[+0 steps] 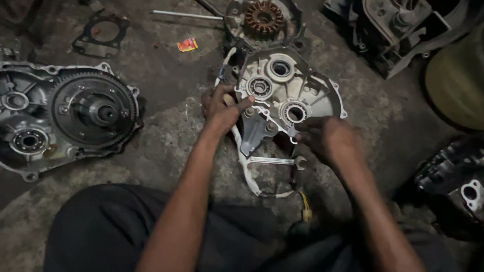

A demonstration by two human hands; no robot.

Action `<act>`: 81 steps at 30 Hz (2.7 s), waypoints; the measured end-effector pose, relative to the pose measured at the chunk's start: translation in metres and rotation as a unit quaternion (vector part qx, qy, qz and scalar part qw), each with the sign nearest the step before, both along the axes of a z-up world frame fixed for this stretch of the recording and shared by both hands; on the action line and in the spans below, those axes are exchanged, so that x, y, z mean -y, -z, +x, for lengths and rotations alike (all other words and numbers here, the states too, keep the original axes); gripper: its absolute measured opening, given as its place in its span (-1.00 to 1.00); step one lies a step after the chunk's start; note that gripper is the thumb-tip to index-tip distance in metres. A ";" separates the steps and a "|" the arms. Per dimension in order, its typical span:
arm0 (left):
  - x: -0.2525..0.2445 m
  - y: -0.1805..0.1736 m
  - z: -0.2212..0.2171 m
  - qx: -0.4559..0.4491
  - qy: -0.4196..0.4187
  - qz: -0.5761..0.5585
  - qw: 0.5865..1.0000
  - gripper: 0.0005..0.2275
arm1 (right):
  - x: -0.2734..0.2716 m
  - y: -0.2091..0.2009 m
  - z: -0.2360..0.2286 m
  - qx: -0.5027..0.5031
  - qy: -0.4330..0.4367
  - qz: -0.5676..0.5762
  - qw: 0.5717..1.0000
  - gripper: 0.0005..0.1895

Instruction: The person is positioning and fitting metal components and a bracket into an engine casing by hand.

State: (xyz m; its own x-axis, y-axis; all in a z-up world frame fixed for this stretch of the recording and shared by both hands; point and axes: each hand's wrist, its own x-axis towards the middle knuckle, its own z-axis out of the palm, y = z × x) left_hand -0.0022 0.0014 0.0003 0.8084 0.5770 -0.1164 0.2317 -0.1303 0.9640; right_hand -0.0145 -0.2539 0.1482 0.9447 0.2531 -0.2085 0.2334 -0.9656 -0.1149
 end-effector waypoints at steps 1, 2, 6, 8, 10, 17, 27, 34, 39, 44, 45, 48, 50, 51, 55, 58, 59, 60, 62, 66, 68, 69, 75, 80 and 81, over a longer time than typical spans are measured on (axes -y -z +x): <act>0.000 0.000 0.001 0.004 0.003 0.017 1.000 -0.38 | 0.001 0.001 0.000 -0.004 -0.012 0.024 1.000 -0.62; 0.000 0.001 0.001 0.009 0.007 0.035 0.999 -0.38 | 0.002 0.002 0.001 -0.008 -0.024 0.047 0.999 -0.63; -0.001 0.010 0.000 0.019 -0.003 0.060 0.998 -0.41 | -0.005 0.014 0.002 0.050 -0.020 0.053 0.997 -0.61; 0.003 0.011 -0.002 0.058 -0.012 0.102 0.993 -0.42 | -0.014 0.019 0.001 0.139 -0.059 0.063 0.987 -0.66; -0.001 0.006 -0.004 0.074 -0.015 0.110 0.991 -0.42 | -0.015 0.008 0.011 0.079 0.003 0.156 0.985 -0.59; 0.029 -0.034 -0.045 0.015 -0.020 0.085 0.996 -0.48 | -0.038 -0.010 0.017 0.092 -0.073 0.258 0.959 -0.61; 0.036 -0.058 -0.057 0.011 -0.130 0.091 0.987 -0.81 | -0.092 0.016 0.054 -0.019 -0.151 0.232 0.961 -0.66; 0.020 -0.067 -0.055 0.068 -0.187 0.141 0.970 -0.90 | -0.103 0.010 0.053 -0.008 -0.147 0.197 0.969 -0.71; 0.017 -0.073 -0.058 0.013 -0.119 0.118 0.986 -0.89 | -0.114 0.009 0.054 -0.061 -0.086 0.153 0.983 -0.73; 0.018 -0.086 -0.058 0.001 -0.127 0.117 0.985 -0.88 | -0.114 0.019 0.057 -0.018 -0.117 0.192 0.974 -0.70; 0.017 -0.087 -0.057 -0.003 -0.127 0.111 0.986 -0.88 | -0.114 0.020 0.056 -0.012 -0.112 0.181 0.977 -0.70; 0.016 -0.086 -0.056 -0.023 -0.101 0.078 0.992 -0.87 | -0.117 0.021 0.052 -0.011 -0.086 0.154 0.984 -0.69; 0.014 -0.076 -0.055 -0.012 -0.091 0.067 0.994 -0.84 | -0.116 0.022 0.054 -0.033 -0.055 0.141 0.988 -0.69; 0.012 -0.069 -0.052 -0.006 -0.086 0.062 0.994 -0.83 | -0.116 0.022 0.055 -0.022 -0.068 0.151 0.986 -0.70; 0.017 -0.037 -0.030 0.041 -0.081 -0.026 0.995 -0.82 | -0.108 0.028 0.054 0.019 -0.109 0.181 0.977 -0.69; 0.017 -0.029 -0.026 0.077 -0.123 0.034 0.989 -0.82 | -0.107 0.027 0.056 0.026 -0.138 0.198 0.970 -0.72; 0.018 -0.032 -0.025 0.059 -0.131 0.022 0.989 -0.82 | -0.108 0.026 0.057 0.023 -0.147 0.204 0.968 -0.74; 0.017 -0.034 -0.026 0.041 -0.139 0.009 0.989 -0.81 | -0.111 0.027 0.059 -0.012 -0.114 0.207 0.972 -0.75; 0.015 -0.035 -0.028 0.040 -0.127 0.010 0.991 -0.81 | -0.114 0.025 0.066 -0.080 -0.048 0.208 0.974 -0.77; 0.020 -0.030 -0.022 0.060 -0.143 0.019 0.988 -0.83 | -0.120 0.027 0.068 -0.069 -0.035 0.195 0.978 -0.78; 0.022 -0.026 -0.021 0.062 -0.148 0.032 0.986 -0.84 | -0.124 0.025 0.061 -0.033 -0.029 0.195 0.980 -0.78; 0.023 -0.027 -0.021 0.065 -0.151 0.039 0.986 -0.85 | -0.128 0.023 0.057 -0.026 -0.018 0.186 0.982 -0.77; 0.021 -0.027 -0.031 0.083 -0.138 0.066 0.985 -0.80 | -0.122 0.031 0.034 0.011 0.007 0.258 0.966 -0.76; 0.020 -0.025 -0.027 0.067 -0.150 0.035 0.986 -0.81 | -0.116 0.045 0.047 0.024 -0.097 0.301 0.948 -0.76; 0.021 -0.026 -0.026 0.070 -0.148 0.034 0.986 -0.80 | -0.116 0.042 0.052 -0.024 -0.076 0.282 0.956 -0.76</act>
State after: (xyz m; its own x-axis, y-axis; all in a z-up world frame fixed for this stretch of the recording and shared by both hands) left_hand -0.0284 -0.0193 0.0268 0.6083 0.7930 0.0321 0.1338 -0.1423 0.9807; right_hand 0.0378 -0.1379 0.1058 0.8804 0.4724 -0.0411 0.3479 -0.7023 -0.6211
